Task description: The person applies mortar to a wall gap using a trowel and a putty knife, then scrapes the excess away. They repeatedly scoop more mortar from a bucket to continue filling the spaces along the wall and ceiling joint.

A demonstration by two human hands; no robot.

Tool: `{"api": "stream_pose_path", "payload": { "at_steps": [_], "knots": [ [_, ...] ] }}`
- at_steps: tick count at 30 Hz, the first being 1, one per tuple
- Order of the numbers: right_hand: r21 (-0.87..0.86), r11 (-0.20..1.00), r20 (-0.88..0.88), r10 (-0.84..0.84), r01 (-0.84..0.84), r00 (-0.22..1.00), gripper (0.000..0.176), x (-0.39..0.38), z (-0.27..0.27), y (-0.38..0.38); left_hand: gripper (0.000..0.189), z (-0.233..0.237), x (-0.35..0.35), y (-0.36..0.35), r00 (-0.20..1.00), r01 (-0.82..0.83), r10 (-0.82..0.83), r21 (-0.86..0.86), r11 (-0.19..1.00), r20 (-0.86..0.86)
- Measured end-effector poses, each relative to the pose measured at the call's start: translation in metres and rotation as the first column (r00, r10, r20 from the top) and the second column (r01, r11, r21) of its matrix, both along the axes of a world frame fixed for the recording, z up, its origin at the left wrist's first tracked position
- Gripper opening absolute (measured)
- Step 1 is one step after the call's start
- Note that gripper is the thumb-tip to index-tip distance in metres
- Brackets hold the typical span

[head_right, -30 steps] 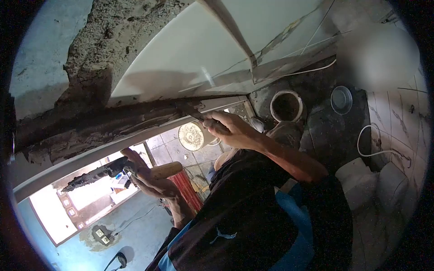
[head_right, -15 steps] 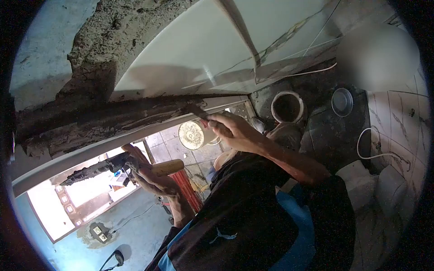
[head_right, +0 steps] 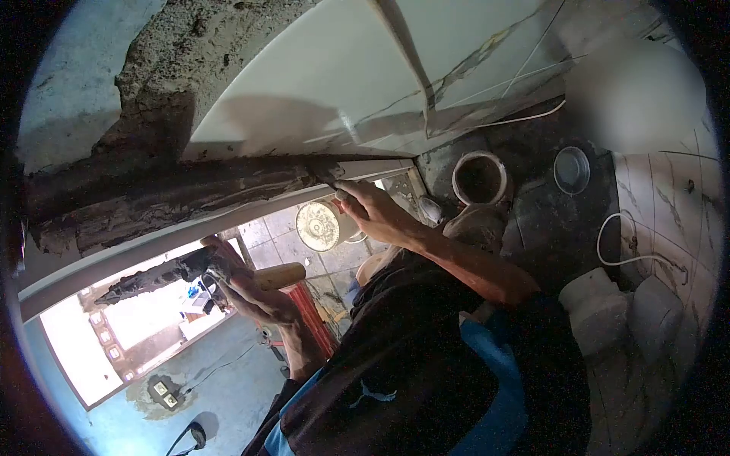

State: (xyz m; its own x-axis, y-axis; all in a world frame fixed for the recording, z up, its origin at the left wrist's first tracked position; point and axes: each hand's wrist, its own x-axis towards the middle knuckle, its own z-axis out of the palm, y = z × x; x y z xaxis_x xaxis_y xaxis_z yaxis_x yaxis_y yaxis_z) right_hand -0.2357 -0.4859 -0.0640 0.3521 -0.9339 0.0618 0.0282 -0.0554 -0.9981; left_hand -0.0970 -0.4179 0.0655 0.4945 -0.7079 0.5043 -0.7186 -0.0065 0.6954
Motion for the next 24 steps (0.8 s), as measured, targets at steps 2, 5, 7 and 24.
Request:
{"api": "stream_pose_path", "payload": {
  "at_steps": [2, 5, 7, 24],
  "knots": [
    [-0.092, 0.991, -0.078, 0.091, -0.098, 0.993, 0.028, -0.009, 0.005, -0.002, 0.039, -0.004, 0.006, 0.0, 0.999, -0.029, 0.03, 0.014, 0.999, -0.019],
    [0.091, 0.97, -0.088, 0.234, -0.226, 0.968, 0.029, -0.043, 0.026, -0.003, 0.037, -0.01, 0.014, 0.004, 0.993, -0.079, 0.088, -0.103, 0.991, 0.081],
    [0.077, 0.976, -0.147, 0.212, -0.202, 0.966, 0.031, -0.063, 0.039, -0.003, 0.036, 0.003, 0.012, 0.012, 0.994, -0.065, 0.049, 0.176, 0.982, 0.093],
    [-0.835, 0.12, -0.502, -0.565, -0.537, 0.655, 0.038, -0.086, 0.138, 0.017, 0.02, -0.007, -0.031, 0.064, 0.972, 0.0, 0.097, 0.41, 0.912, -0.216]
  ]
}}
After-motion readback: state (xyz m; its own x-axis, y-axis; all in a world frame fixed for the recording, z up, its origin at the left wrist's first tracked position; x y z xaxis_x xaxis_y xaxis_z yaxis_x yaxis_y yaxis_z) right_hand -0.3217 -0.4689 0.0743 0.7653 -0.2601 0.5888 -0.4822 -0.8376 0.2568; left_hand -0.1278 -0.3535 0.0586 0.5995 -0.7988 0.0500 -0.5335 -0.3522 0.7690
